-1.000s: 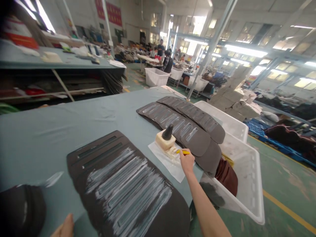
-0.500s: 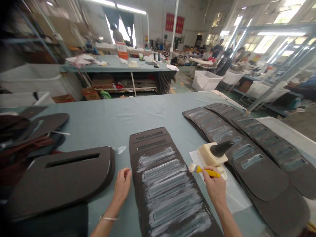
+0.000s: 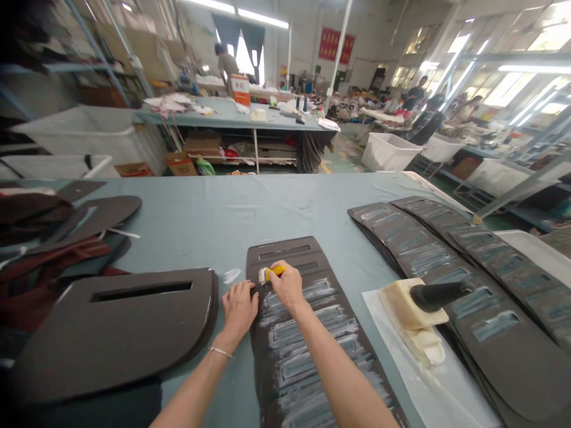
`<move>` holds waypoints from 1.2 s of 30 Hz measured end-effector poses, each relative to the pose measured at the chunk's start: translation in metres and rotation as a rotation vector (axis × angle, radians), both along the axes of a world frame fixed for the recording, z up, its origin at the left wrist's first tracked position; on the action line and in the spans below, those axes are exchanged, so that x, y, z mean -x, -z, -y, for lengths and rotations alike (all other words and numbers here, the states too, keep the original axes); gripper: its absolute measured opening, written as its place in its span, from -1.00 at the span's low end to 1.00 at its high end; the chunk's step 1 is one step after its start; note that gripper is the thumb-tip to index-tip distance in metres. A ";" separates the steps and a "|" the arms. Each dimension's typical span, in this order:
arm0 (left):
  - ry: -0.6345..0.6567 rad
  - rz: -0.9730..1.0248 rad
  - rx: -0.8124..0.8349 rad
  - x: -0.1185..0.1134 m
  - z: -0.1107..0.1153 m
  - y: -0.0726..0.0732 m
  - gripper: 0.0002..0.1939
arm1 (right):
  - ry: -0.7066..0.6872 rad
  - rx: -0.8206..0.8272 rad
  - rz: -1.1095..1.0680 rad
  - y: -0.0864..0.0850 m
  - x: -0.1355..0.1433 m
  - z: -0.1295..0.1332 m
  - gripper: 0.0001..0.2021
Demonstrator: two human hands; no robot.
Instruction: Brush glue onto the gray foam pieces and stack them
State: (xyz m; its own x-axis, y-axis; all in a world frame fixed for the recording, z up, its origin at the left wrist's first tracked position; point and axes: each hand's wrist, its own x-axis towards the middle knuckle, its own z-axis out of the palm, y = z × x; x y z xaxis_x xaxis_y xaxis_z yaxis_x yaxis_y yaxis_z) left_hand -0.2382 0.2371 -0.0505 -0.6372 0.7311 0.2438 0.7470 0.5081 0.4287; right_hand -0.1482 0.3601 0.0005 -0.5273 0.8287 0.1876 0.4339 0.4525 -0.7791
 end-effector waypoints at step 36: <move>-0.031 -0.035 0.051 0.000 -0.003 0.002 -0.77 | -0.093 -0.062 0.067 -0.001 -0.001 -0.015 -0.83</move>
